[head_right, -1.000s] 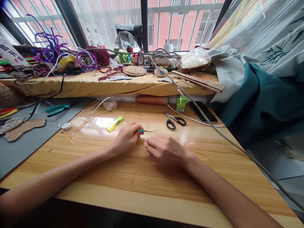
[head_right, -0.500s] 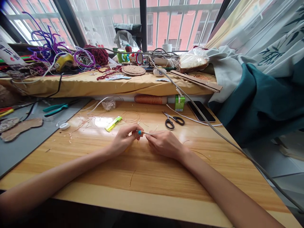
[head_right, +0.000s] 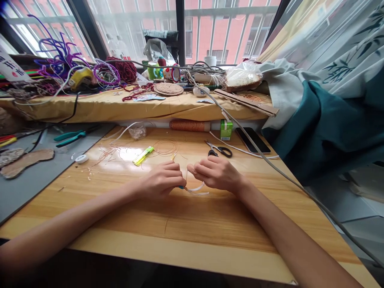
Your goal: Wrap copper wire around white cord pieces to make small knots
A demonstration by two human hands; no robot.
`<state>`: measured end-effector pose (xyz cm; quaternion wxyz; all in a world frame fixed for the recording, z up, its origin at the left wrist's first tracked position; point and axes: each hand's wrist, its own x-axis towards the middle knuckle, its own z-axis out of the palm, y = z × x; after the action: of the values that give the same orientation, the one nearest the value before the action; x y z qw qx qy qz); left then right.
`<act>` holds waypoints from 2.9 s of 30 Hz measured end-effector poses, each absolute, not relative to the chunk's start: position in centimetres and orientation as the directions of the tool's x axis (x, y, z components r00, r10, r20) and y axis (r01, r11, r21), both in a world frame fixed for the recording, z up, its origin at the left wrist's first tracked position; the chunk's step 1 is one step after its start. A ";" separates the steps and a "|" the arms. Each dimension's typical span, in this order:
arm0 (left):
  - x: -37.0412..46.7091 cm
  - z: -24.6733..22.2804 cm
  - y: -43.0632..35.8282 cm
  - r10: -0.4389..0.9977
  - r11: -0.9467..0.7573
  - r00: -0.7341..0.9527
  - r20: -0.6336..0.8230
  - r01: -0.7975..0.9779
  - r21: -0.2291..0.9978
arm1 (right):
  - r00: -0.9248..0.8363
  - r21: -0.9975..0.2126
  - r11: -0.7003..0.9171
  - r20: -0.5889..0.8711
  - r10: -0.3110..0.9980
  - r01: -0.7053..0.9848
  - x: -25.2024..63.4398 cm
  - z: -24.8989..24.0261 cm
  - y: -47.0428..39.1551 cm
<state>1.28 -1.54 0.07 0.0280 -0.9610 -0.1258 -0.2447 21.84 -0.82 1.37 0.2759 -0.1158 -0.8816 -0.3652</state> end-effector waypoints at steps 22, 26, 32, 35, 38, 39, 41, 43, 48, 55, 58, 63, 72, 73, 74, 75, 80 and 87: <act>2.5 -0.3 -1.1 0.897 -0.389 0.351 0.268 0.340 0.856 | -0.821 0.435 0.742 0.505 0.267 0.510 19.6 0.2 -2.3; 2.9 -0.3 -1.5 0.936 -0.130 0.336 0.108 0.041 0.991 | -0.795 0.436 0.710 0.530 0.294 0.553 19.3 -0.2 -2.2; 3.5 0.2 -2.2 0.932 -0.013 0.362 0.035 -0.062 0.998 | -0.768 0.404 0.708 0.562 0.307 0.579 19.2 -0.6 -2.2; 3.7 -0.2 -2.2 0.926 -0.104 0.368 0.086 0.030 0.994 | -0.762 0.387 0.711 0.559 0.326 0.588 19.0 -0.7 -2.5; 3.6 -0.9 -1.9 0.909 -0.276 0.371 0.188 0.201 0.940 | -0.765 0.354 0.731 0.541 0.349 0.584 18.7 -0.2 -3.2; 3.5 -1.0 -1.8 0.906 -0.322 0.364 0.218 0.255 0.912 | -0.763 0.337 0.744 0.547 0.344 0.577 18.7 0.1 -3.4; 3.3 -1.1 -1.7 0.903 -0.377 0.343 0.259 0.341 0.861 | -0.736 0.301 0.770 0.606 0.301 0.563 18.8 0.7 -3.8; 3.1 -0.8 -1.8 0.896 -0.412 0.336 0.289 0.393 0.822 | -0.654 0.251 0.759 0.701 0.285 0.600 19.0 1.2 -3.7; 3.0 -0.2 -2.0 0.878 -0.458 0.352 0.324 0.422 0.782 | -0.584 0.079 0.731 0.662 0.470 0.678 19.2 0.6 -2.5; 2.8 -0.7 -1.5 0.906 -0.342 0.357 0.230 0.292 0.893 | -0.588 -0.102 0.787 0.609 0.533 0.609 19.1 -0.1 -2.0; 2.8 -0.8 -1.3 0.914 -0.292 0.356 0.195 0.241 0.926 | -0.585 -0.167 0.787 0.582 0.565 0.594 19.0 0.0 -2.1; 2.7 -0.7 -1.3 0.904 -0.284 0.383 0.189 0.211 0.935 | -0.504 -0.394 0.718 0.522 0.688 0.574 18.6 0.2 -2.4; 2.7 -0.7 -1.6 0.854 -0.437 0.432 0.290 0.291 0.851 | -0.384 -0.643 0.566 0.417 0.824 0.516 18.3 0.7 -3.1; 2.7 -0.7 -1.7 0.850 -0.440 0.441 0.287 0.296 0.848 | -0.391 -0.641 0.565 0.409 0.824 0.520 18.4 0.7 -3.0; 2.7 -0.6 -1.6 0.851 -0.434 0.446 0.278 0.296 0.851 | -0.409 -0.626 0.574 0.405 0.818 0.527 18.6 0.8 -2.7; 2.8 -0.6 -1.6 0.857 -0.418 0.442 0.265 0.295 0.859 | -0.427 -0.605 0.588 0.406 0.808 0.537 18.8 0.8 -2.3; 2.8 -0.7 -1.3 0.908 -0.330 0.367 0.204 0.325 0.886 | -0.250 -0.495 0.556 0.554 0.794 0.668 22.3 0.6 1.1; 2.7 -0.8 -1.3 0.914 -0.324 0.354 0.199 0.341 0.882 | -0.013 -0.128 0.093 0.521 0.853 0.987 27.7 -1.3 4.5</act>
<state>2.70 -1.34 -0.77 -0.3884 -0.7254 -0.4326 -0.3685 27.65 4.52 -1.32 0.2430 -0.6591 -0.6983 -0.1379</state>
